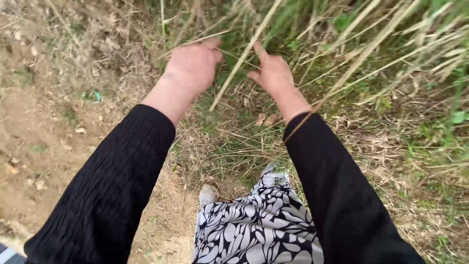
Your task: Pulling and gathering tall grass by hand in an outdoor field
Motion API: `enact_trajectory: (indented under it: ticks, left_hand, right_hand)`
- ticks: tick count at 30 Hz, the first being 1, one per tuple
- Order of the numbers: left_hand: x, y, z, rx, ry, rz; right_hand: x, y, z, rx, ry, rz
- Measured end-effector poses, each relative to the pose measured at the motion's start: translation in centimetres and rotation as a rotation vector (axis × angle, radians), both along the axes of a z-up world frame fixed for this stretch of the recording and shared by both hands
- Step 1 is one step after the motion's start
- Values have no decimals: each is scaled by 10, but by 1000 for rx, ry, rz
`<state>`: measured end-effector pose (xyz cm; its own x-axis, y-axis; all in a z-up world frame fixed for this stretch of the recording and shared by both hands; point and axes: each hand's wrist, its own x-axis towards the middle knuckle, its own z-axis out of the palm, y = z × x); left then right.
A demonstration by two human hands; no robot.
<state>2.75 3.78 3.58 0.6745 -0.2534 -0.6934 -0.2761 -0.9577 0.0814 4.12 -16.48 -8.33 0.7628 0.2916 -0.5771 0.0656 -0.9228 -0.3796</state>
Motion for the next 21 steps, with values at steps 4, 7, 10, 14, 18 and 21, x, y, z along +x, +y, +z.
enact_trajectory:
  ticks: [4,7,10,14,18,21]
  left_hand:
    - [-6,7,12,-32,102,41]
    - [-6,9,11,-156,57,203]
    - [-7,6,32,-293,41,421]
    - [-6,9,52,-425,149,870]
    - [-7,39,38,-563,103,1246]
    - [-12,54,36,-622,148,1332]
  right_hand:
    - [13,20,28,3,184,-179]
    - [15,18,12,133,47,34]
    - [2,21,20,-36,179,-44]
    - [-49,-1,-10,-205,-10,244]
    - [-142,-61,-13,-122,37,312]
    - [-211,-117,-35,-583,720,315]
